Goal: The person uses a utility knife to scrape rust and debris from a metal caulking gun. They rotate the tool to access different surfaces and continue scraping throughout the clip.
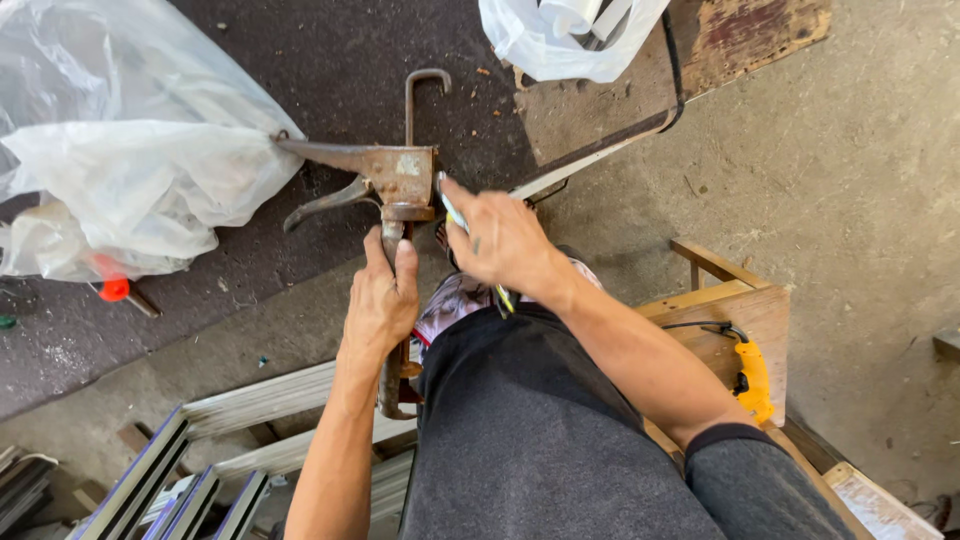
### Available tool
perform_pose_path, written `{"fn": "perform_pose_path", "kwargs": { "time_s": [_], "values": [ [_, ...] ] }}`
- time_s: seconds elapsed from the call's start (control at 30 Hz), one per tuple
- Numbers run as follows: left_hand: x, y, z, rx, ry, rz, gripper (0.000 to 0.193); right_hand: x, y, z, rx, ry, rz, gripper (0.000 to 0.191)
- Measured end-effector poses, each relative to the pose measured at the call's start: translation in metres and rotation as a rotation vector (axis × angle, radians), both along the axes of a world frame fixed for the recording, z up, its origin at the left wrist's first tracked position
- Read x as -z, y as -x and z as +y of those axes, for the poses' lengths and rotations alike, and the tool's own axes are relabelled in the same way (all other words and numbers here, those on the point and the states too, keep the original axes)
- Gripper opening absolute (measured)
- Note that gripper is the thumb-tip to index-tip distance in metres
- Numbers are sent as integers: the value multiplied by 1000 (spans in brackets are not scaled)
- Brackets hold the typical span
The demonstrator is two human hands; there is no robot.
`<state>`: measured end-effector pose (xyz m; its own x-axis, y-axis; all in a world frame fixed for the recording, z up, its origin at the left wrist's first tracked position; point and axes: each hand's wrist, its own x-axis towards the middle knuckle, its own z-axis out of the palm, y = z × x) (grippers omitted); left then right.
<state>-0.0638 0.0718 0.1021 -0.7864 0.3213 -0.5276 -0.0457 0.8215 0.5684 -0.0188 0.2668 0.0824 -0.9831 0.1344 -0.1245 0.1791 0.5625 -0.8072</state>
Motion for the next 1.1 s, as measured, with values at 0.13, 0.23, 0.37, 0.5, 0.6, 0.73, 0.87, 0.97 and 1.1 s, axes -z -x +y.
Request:
{"fn": "perform_pose_path", "kwargs": {
  "time_s": [0.13, 0.23, 0.37, 0.5, 0.6, 0.73, 0.87, 0.97, 1.1],
  "values": [
    [-2, 1, 0, -1, 15, -13, 61, 3, 2, 1, 21, -43, 28, 51],
    [-2, 0, 0, -1, 17, -20, 60, 5, 1, 2, -6, -49, -29, 53],
    [-1, -1, -1, 13, -32, 21, 59, 5, -4, -1, -47, 52, -110, 59],
    [-1, 1, -1, 10, 3, -38, 57, 0, -6, -4, -4, -34, -57, 56],
    [-3, 3, 1, 12, -3, -52, 58, 0, -4, -4, -63, -44, -97, 59],
    [-13, 0, 3, -8, 11, -87, 57, 3, -2, -1, -29, -62, -10, 56],
    [-20, 2, 9, -56, 17, -164, 56, -2, -4, 4, -148, -13, -89, 59],
    [-24, 2, 10, -36, -6, -113, 52, -7, -1, 10, 10, -16, 40, 51],
    [-25, 2, 11, -21, 0, -109, 49, -9, -2, 13, -130, 37, -5, 56]
  ]
}}
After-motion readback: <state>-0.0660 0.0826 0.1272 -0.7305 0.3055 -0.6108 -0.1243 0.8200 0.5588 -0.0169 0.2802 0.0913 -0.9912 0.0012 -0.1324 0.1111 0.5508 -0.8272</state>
